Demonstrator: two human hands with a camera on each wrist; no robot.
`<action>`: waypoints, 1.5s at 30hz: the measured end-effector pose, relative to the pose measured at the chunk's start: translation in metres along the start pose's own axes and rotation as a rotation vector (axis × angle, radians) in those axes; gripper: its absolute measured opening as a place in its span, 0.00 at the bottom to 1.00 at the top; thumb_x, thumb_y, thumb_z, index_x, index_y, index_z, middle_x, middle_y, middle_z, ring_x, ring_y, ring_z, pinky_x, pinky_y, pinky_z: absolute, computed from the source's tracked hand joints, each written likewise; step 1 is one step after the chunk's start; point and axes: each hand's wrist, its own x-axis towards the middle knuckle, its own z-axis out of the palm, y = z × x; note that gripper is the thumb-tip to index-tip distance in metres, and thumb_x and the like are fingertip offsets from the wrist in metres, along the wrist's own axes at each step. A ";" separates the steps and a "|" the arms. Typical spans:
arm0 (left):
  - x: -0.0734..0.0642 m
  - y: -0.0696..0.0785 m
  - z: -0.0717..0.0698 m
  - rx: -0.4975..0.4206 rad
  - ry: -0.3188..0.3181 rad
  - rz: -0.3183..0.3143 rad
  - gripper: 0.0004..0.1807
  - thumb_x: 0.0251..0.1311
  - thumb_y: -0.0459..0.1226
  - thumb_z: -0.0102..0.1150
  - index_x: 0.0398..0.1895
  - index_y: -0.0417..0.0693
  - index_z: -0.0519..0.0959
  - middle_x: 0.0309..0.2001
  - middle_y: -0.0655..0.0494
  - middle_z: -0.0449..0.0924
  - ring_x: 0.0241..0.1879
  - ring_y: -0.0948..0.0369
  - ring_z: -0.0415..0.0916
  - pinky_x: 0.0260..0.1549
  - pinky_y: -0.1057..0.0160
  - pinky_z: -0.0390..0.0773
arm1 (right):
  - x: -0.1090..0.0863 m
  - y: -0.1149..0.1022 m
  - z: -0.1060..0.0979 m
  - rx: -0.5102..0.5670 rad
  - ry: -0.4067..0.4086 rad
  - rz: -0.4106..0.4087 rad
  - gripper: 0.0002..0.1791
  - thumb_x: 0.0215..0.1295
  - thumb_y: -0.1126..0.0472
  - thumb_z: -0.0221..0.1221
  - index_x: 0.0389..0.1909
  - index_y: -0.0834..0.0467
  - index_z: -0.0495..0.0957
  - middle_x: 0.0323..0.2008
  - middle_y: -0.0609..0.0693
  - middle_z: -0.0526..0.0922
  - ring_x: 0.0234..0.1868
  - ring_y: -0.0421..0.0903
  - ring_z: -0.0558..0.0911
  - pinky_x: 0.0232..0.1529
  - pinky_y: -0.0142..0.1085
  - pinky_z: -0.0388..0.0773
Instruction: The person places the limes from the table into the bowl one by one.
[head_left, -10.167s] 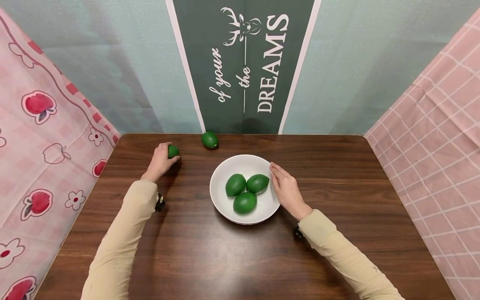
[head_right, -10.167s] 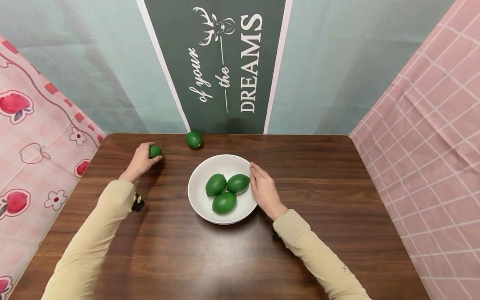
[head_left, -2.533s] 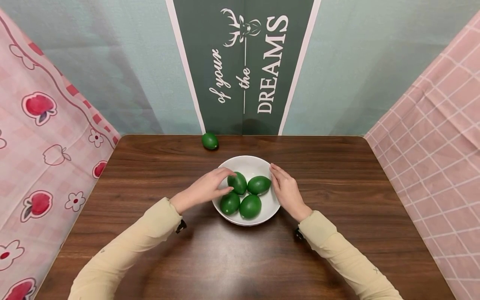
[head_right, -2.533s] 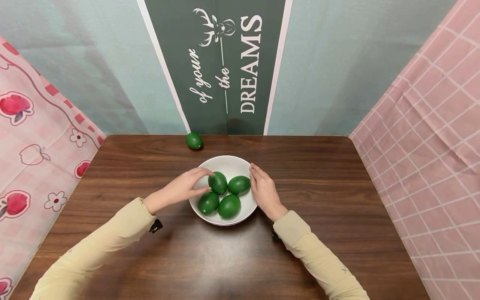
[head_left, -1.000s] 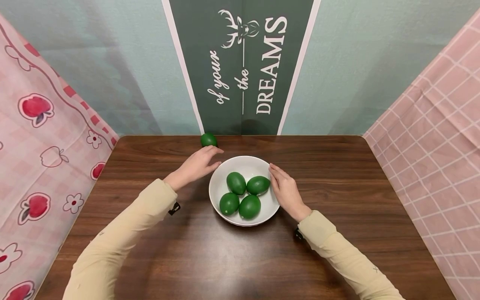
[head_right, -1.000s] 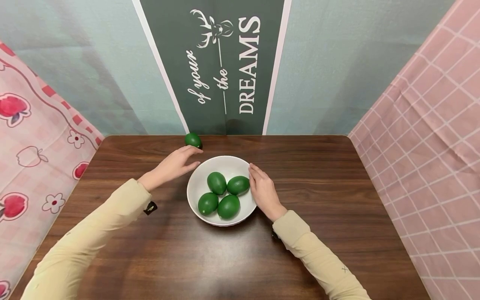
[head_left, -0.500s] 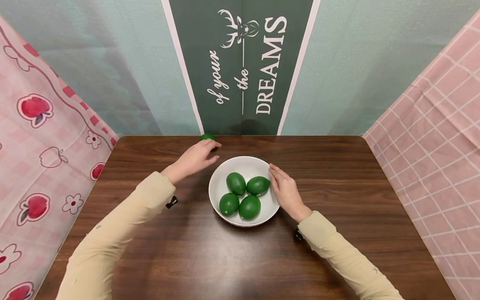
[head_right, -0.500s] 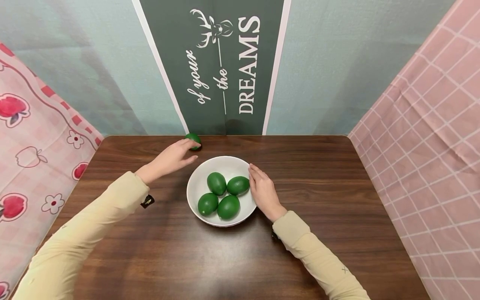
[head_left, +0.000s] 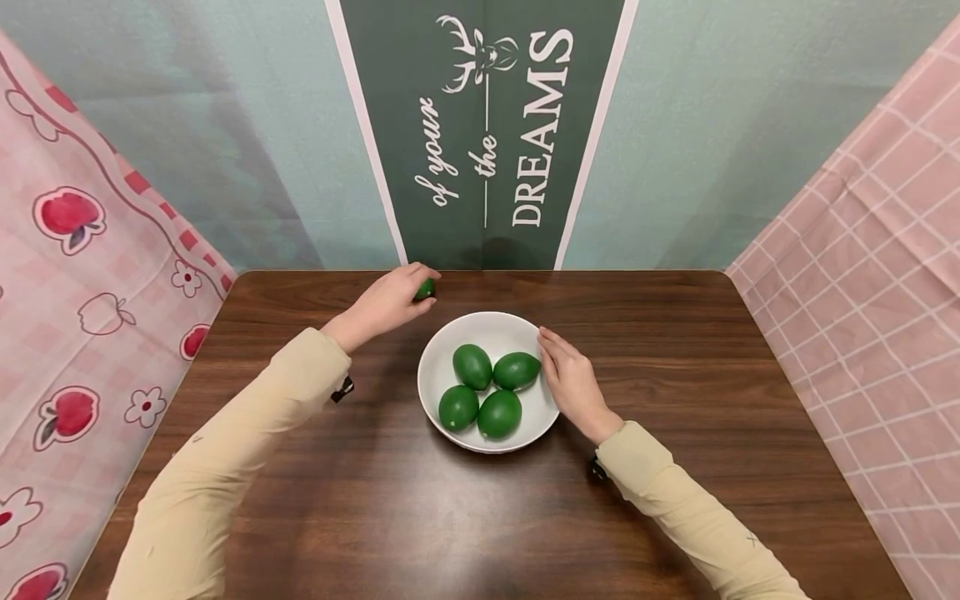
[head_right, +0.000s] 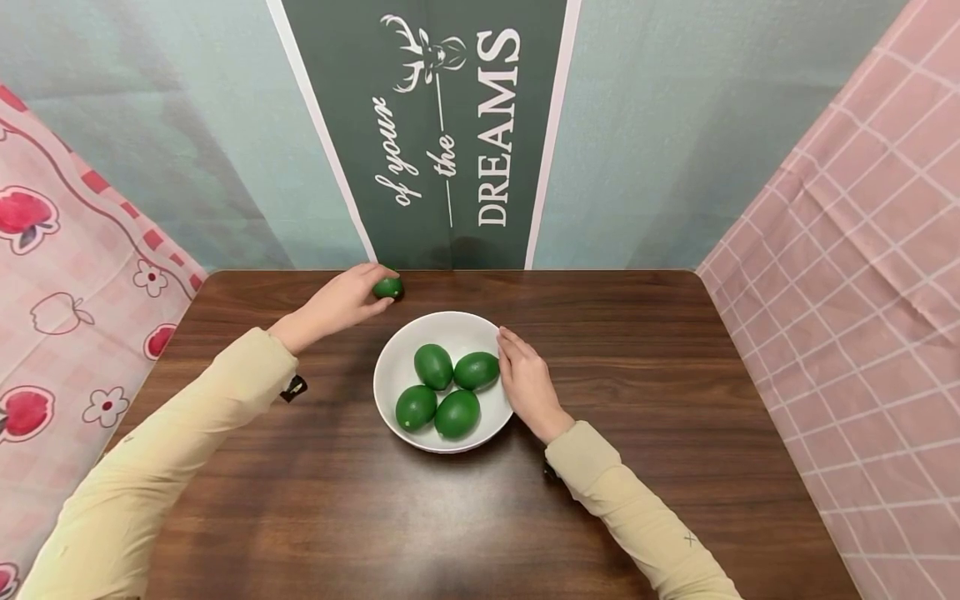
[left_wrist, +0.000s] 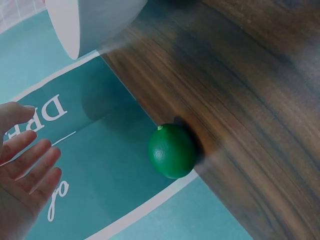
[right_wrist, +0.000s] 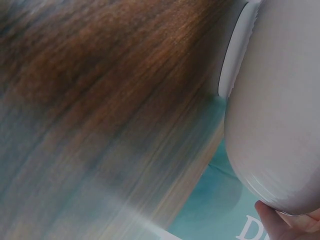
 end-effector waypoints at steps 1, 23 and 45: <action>0.001 -0.001 0.000 0.005 -0.003 -0.001 0.20 0.57 0.36 0.58 0.52 0.35 0.72 0.48 0.42 0.74 0.43 0.52 0.73 0.42 0.55 0.74 | 0.000 0.000 0.000 0.000 0.001 0.001 0.15 0.65 0.67 0.50 0.49 0.70 0.75 0.54 0.58 0.75 0.56 0.53 0.73 0.55 0.43 0.69; 0.012 -0.029 0.007 0.066 0.011 0.003 0.21 0.54 0.34 0.59 0.50 0.32 0.72 0.47 0.40 0.73 0.47 0.49 0.71 0.47 0.53 0.71 | 0.002 0.001 -0.001 0.010 -0.002 0.007 0.15 0.65 0.68 0.51 0.49 0.70 0.75 0.54 0.58 0.75 0.56 0.53 0.73 0.55 0.42 0.69; 0.015 -0.062 0.033 0.109 0.008 -0.037 0.26 0.53 0.35 0.62 0.53 0.32 0.69 0.51 0.39 0.70 0.51 0.46 0.66 0.52 0.49 0.67 | 0.003 0.001 -0.002 0.012 0.001 0.001 0.15 0.65 0.68 0.50 0.49 0.70 0.75 0.54 0.59 0.75 0.55 0.53 0.73 0.54 0.43 0.70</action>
